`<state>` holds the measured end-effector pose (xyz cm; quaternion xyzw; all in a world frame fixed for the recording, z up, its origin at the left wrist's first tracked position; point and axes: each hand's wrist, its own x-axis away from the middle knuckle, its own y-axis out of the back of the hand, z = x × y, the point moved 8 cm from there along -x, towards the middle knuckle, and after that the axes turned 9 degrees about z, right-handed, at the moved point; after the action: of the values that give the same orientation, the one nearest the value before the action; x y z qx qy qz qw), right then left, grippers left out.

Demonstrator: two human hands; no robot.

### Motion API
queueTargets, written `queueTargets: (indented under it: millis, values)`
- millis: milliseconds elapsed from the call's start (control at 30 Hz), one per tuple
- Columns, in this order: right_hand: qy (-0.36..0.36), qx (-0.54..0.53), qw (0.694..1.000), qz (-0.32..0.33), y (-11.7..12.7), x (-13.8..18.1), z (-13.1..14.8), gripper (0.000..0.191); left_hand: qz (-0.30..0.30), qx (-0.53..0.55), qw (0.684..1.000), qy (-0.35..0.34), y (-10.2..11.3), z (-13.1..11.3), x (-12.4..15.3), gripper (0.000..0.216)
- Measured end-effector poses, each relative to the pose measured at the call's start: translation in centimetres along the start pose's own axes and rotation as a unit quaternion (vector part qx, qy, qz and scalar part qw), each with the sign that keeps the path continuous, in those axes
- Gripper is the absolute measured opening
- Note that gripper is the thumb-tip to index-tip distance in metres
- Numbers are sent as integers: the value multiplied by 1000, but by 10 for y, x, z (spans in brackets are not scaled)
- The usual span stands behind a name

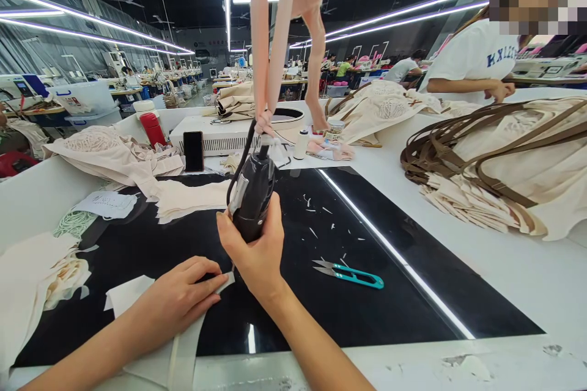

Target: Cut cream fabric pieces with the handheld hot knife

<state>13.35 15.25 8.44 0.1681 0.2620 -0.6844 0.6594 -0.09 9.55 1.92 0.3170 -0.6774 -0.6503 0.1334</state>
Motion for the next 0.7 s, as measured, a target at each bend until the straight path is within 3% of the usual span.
queueTargets:
  millis: [700]
  values:
    - [-6,-8,1000,-20,3,0,1,26,10,-8,1000,-3,0,-1,0,28]
